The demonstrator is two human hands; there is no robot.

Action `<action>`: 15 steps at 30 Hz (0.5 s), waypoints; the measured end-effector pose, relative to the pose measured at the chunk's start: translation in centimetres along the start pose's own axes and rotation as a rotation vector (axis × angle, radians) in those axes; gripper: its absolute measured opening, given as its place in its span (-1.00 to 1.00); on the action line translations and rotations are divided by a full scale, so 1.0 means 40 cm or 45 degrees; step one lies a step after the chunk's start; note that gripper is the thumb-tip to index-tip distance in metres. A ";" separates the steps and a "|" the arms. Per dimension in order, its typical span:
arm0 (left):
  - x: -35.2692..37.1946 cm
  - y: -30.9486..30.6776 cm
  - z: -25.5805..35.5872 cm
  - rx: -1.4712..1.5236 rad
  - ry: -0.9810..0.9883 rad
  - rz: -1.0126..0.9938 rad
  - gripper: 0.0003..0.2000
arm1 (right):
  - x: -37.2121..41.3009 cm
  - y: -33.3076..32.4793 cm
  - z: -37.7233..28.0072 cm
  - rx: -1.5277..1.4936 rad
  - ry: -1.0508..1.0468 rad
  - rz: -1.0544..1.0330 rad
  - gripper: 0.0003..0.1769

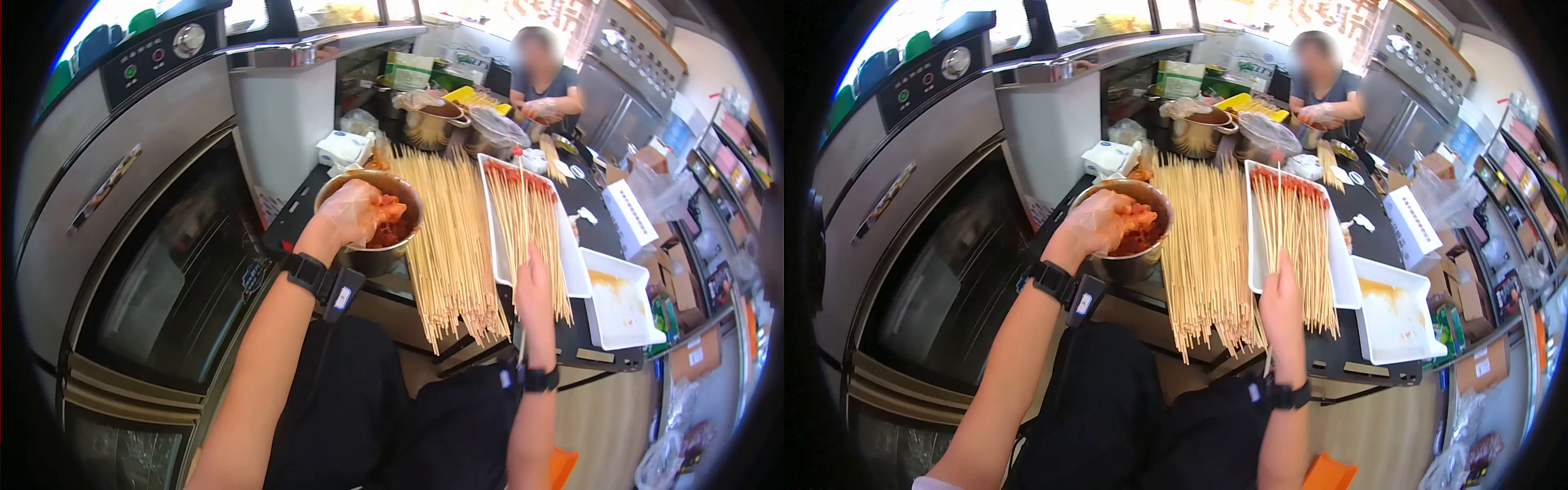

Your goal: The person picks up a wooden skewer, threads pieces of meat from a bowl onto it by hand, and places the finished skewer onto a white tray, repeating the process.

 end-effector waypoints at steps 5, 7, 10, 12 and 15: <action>-0.004 0.059 -0.046 -0.148 0.148 0.102 -0.72 | -0.200 0.012 0.195 0.484 -0.171 -0.045 -0.51; -0.026 0.172 -0.132 0.704 0.182 0.370 -0.74 | -0.255 0.037 0.214 0.628 -0.160 -0.114 -0.51; -0.025 0.161 -0.120 0.766 0.252 0.408 -0.75 | -0.281 0.064 0.280 0.957 -0.238 -0.239 -0.60; -0.026 0.160 -0.122 0.802 0.163 0.357 -0.75 | -0.268 0.076 0.268 1.136 -0.341 -0.295 -0.68; -0.025 0.141 -0.114 0.879 0.116 0.352 -0.77 | -0.203 0.084 0.167 1.004 -0.721 0.041 -0.77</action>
Point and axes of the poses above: each hand's wrist, its own x-axis away from the middle knuckle, its own y-axis out of the palm, z = x × y, the point moved 4 cm from there along -x, towards the middle knuckle, and after that the axes turned 15 degrees about z, right-handed, at the moved point
